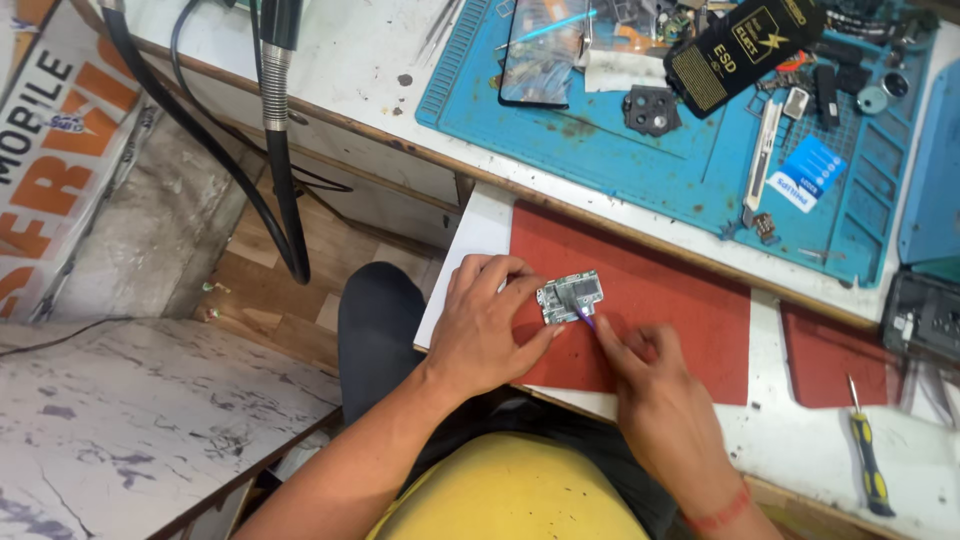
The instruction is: The person uses a hot air gun to heat a small green circuit board placed on a red mat. They then switch to a purple-handled tool to scrape or clean the surface of the board. The person repeats this cycle of heating and scraping multiple times on the same component.
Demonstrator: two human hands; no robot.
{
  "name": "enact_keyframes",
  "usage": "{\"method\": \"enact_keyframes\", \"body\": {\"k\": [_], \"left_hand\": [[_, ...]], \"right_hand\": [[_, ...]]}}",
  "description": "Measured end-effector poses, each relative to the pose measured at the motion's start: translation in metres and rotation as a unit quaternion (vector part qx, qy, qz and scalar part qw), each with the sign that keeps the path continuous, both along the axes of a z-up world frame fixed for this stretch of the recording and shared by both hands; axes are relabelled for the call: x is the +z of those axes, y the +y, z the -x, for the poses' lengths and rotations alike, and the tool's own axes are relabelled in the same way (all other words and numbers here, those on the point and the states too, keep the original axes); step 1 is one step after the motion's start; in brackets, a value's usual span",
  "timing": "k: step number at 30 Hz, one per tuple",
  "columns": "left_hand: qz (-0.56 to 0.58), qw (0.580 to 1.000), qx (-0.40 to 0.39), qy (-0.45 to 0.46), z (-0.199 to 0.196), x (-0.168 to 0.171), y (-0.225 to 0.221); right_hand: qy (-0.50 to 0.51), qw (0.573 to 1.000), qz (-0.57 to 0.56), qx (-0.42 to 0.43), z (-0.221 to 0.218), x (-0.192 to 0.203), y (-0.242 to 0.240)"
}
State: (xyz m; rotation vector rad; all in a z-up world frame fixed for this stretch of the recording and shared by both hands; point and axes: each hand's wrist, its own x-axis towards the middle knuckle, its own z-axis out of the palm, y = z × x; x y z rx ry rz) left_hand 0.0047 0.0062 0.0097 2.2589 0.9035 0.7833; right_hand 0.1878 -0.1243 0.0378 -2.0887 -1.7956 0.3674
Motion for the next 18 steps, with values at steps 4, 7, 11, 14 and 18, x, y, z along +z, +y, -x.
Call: {"method": "enact_keyframes", "body": {"k": [4, 7, 11, 14, 18], "left_hand": [[0.001, 0.999, 0.034, -0.013, 0.002, -0.002, -0.007], [-0.014, 0.999, 0.037, -0.02, 0.003, -0.002, -0.004], [-0.013, 1.0, 0.021, -0.01, 0.005, -0.004, -0.003], [-0.003, 1.0, 0.018, 0.007, 0.004, -0.001, 0.003], [0.007, 1.0, 0.021, 0.009, 0.002, 0.003, 0.005]], "right_hand": [[-0.027, 0.998, 0.058, -0.001, 0.017, -0.007, 0.017], [-0.042, 0.998, 0.034, -0.03, 0.014, -0.001, 0.012], [-0.043, 0.997, 0.045, -0.038, 0.022, -0.004, 0.003], [-0.051, 0.994, 0.067, -0.071, 0.019, -0.003, 0.012], [-0.034, 0.997, 0.063, 0.002, 0.024, 0.005, 0.012]]}}
